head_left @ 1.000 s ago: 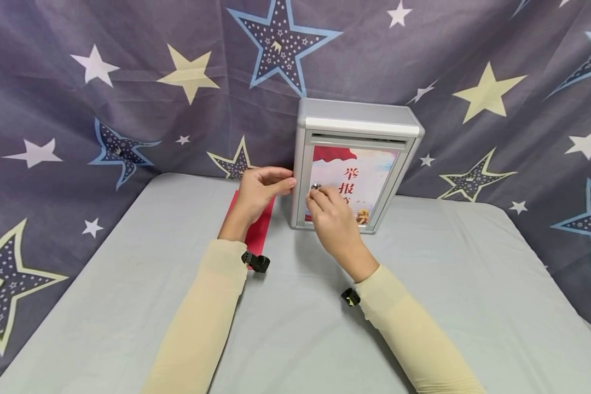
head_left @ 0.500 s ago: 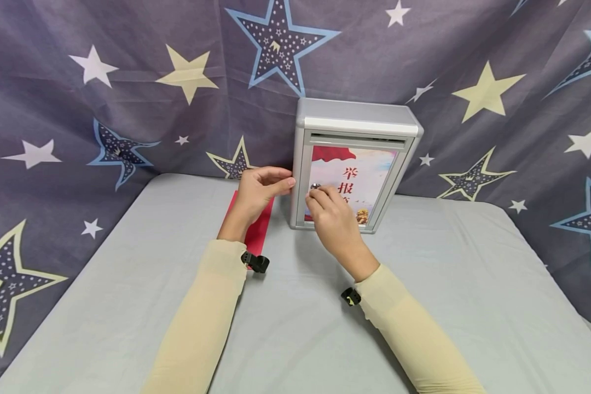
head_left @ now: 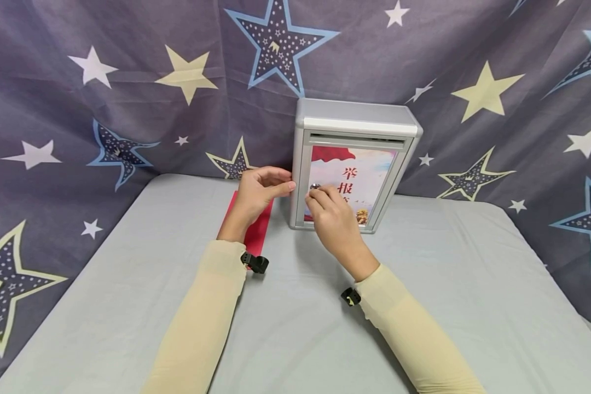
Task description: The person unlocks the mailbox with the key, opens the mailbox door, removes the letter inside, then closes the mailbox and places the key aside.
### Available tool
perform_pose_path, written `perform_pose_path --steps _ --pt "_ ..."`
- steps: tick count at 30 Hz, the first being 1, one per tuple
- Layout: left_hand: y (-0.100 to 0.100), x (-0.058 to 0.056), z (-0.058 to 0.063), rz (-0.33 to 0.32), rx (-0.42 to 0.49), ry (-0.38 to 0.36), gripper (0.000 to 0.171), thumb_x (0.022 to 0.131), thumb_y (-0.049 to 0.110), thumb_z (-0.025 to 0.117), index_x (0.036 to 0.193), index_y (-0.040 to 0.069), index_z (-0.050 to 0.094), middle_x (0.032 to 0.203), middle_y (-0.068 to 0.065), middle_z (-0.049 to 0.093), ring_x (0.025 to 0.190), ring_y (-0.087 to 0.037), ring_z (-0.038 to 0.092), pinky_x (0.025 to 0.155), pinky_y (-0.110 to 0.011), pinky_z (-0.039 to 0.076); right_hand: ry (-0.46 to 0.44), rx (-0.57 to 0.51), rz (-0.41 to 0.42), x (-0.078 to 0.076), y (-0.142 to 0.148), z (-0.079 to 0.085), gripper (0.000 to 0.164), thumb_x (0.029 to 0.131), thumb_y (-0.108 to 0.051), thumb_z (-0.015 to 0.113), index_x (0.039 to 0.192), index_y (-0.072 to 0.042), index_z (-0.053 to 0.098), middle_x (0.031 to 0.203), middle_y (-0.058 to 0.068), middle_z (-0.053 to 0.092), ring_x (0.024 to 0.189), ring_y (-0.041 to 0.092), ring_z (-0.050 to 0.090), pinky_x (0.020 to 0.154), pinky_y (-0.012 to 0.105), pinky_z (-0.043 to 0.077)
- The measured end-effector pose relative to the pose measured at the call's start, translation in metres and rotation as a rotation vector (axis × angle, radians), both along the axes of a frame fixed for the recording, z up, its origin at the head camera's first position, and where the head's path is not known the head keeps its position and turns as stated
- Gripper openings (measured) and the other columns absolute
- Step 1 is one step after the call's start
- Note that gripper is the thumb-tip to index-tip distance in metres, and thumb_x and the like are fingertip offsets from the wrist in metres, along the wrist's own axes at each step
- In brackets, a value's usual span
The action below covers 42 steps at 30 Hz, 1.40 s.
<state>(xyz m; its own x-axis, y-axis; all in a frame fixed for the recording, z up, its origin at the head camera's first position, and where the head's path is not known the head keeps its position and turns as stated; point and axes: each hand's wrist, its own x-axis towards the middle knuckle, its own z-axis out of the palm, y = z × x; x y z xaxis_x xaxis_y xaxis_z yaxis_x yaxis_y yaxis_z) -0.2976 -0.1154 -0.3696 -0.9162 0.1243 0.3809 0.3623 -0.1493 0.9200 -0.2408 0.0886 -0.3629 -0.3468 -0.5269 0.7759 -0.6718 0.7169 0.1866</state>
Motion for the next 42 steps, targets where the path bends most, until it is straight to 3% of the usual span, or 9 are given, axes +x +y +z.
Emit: perform_pose_path --steps 6,11,35,42 --pt "-0.002 -0.0014 -0.0018 0.036 -0.076 0.023 0.029 0.081 0.001 0.086 0.107 -0.005 0.074 0.093 -0.003 0.076 0.084 -0.018 0.071 0.075 -0.028 0.06 -0.001 -0.016 0.008 0.0003 -0.0004 0.0004 0.015 0.095 0.009 0.064 0.103 0.007 0.076 0.104 0.017 0.074 0.1 0.032 0.063 0.095 0.036 0.055" --pt "-0.0027 -0.0015 -0.0018 0.062 -0.126 0.043 0.031 0.08 0.005 0.088 0.107 -0.003 0.074 0.095 -0.004 0.076 0.089 -0.018 0.071 0.073 -0.025 0.057 0.005 -0.026 0.011 0.0003 -0.001 -0.0002 0.014 0.095 0.008 0.064 0.103 0.007 0.076 0.104 0.017 0.074 0.1 0.032 0.063 0.094 0.036 0.055" --pt "-0.0007 0.0013 -0.0012 0.075 -0.14 0.04 0.031 0.08 0.008 0.089 0.106 -0.001 0.075 0.095 -0.007 0.076 0.088 -0.019 0.071 0.073 -0.025 0.057 0.045 -0.025 -0.013 0.003 -0.0013 -0.0035 0.015 0.096 0.007 0.064 0.103 0.007 0.076 0.102 0.016 0.074 0.097 0.031 0.063 0.09 0.035 0.056" --pt "-0.0016 0.0004 -0.0015 0.042 -0.097 0.029 0.03 0.082 0.003 0.086 0.108 -0.005 0.073 0.095 -0.009 0.075 0.085 -0.019 0.071 0.074 -0.029 0.06 0.062 -0.044 0.01 0.008 -0.0038 -0.0008 0.011 0.094 0.007 0.068 0.099 0.007 0.077 0.098 0.016 0.074 0.094 0.032 0.062 0.088 0.036 0.057"
